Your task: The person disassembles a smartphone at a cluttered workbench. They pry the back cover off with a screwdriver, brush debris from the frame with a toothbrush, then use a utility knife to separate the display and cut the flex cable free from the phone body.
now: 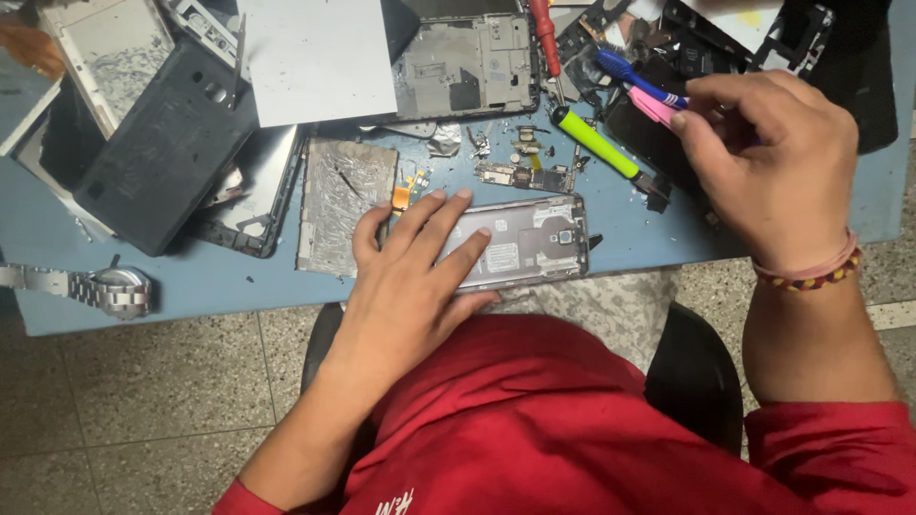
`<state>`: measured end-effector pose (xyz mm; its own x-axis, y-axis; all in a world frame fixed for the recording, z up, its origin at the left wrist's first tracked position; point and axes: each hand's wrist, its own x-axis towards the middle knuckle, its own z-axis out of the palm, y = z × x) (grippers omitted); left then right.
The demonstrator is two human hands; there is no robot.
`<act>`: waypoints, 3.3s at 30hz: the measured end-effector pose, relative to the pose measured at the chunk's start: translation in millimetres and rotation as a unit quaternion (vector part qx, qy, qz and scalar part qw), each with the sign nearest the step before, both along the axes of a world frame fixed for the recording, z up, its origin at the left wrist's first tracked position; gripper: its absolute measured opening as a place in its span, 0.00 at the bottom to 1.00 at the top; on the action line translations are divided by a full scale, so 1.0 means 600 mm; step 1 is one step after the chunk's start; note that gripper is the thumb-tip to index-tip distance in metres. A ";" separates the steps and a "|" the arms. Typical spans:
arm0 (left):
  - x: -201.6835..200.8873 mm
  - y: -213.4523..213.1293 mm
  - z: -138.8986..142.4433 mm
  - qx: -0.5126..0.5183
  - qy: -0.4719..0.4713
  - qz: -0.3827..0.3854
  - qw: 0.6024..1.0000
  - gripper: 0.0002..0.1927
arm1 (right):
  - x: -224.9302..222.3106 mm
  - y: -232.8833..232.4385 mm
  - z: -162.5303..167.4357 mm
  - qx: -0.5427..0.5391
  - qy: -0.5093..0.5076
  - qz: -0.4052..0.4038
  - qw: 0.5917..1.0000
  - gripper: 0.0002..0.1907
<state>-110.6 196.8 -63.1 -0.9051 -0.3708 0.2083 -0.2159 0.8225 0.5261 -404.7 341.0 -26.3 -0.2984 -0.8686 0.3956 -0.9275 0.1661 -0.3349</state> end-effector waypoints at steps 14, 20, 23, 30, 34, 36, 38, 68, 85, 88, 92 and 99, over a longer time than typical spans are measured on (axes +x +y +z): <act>0.000 0.006 0.000 -0.011 -0.024 0.012 1.000 0.31 | 0.007 -0.155 0.011 0.027 -0.052 0.138 0.989 0.08; 0.012 0.004 -0.003 -0.012 -0.023 0.025 0.999 0.29 | 0.029 -0.136 0.024 0.036 -0.045 0.148 0.987 0.11; 0.014 0.004 -0.006 -0.010 -0.019 0.028 0.999 0.28 | 0.022 -0.098 0.032 0.038 -0.038 0.119 0.991 0.11; 0.010 0.004 -0.013 -0.011 -0.007 0.030 0.999 0.27 | -0.004 -0.023 0.033 0.010 -0.175 -0.013 0.984 0.09; 0.000 0.005 -0.016 -0.011 -0.004 0.026 1.000 0.27 | -0.002 -0.024 0.017 0.052 -0.099 0.046 0.993 0.12; -0.002 0.004 -0.016 -0.012 -0.006 0.026 1.000 0.27 | 0.003 -0.029 0.008 0.083 -0.081 0.060 0.992 0.14; -0.001 0.005 -0.016 -0.013 -0.009 0.029 0.999 0.27 | 0.014 -0.036 -0.006 0.110 -0.095 0.065 0.987 0.15; -0.070 0.072 -0.033 -0.106 -0.029 -0.045 0.993 0.24 | 0.033 0.026 -0.018 -0.058 -0.336 0.070 0.938 0.19; -0.074 0.076 -0.036 -0.091 -0.016 -0.036 0.995 0.22 | 0.052 0.004 -0.018 -0.036 -0.279 0.077 0.957 0.22; -0.074 0.076 -0.036 -0.091 -0.016 -0.037 0.995 0.22 | 0.053 0.001 -0.016 -0.035 -0.268 0.084 0.959 0.22; -0.074 0.075 -0.035 -0.092 -0.015 -0.037 0.995 0.22 | 0.056 -0.008 -0.005 -0.028 -0.245 0.085 0.965 0.23; -0.074 0.073 -0.034 -0.086 -0.021 -0.042 0.995 0.23 | 0.059 -0.020 0.032 0.022 -0.154 0.081 0.985 0.21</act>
<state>-155.1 240.8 -83.6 -0.9405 -0.2566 0.2227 -0.1626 0.9155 0.3680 -369.3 328.8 -7.2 -0.2539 -0.9289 0.2695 -0.7988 0.0443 -0.5999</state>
